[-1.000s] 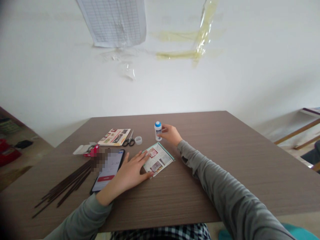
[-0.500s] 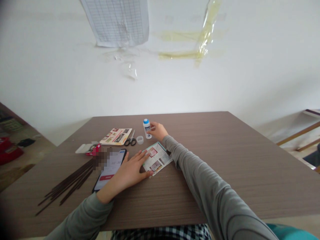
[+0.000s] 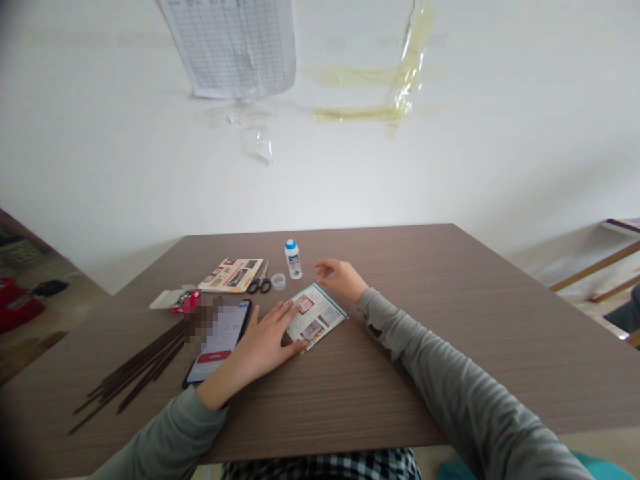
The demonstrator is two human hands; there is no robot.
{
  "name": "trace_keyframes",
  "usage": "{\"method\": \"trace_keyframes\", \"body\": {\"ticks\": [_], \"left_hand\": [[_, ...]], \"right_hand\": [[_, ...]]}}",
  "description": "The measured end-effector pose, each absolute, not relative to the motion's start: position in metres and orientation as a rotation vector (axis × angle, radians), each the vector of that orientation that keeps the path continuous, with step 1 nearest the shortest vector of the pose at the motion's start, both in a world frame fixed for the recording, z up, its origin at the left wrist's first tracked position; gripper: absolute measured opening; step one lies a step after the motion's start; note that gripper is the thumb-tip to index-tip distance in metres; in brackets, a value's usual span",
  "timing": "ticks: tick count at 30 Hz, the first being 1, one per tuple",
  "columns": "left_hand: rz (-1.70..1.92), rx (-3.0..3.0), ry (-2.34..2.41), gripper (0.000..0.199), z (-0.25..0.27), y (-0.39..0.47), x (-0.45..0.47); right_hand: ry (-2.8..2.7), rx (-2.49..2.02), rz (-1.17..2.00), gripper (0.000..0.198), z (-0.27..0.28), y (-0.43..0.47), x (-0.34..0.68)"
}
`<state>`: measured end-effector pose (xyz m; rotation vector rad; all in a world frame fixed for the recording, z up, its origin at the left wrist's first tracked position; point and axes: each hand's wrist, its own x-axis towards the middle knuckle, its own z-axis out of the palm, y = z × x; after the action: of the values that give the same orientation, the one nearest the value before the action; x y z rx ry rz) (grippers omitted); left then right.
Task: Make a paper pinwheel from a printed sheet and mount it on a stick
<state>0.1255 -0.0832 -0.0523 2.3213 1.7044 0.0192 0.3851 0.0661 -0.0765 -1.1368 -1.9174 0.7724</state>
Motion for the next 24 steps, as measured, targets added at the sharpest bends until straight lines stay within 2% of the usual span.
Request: {"method": "trace_keyframes", "body": {"ticks": [9,14,24], "left_hand": [[0.102,2.364,1.778,0.068,-0.068,-0.087,0.142],[0.160,2.390,1.756,0.054,-0.065,-0.086,0.141],[0.177,2.322,1.774,0.050,-0.048,-0.086,0.143]], "right_hand": [[-2.386,-0.892,0.535,0.016,-0.102,-0.004,0.426],[-2.529,-0.936,0.381,0.016,-0.100,-0.026,0.413],[-2.507,-1.092,0.315,0.026,-0.098,-0.037,0.401]]}}
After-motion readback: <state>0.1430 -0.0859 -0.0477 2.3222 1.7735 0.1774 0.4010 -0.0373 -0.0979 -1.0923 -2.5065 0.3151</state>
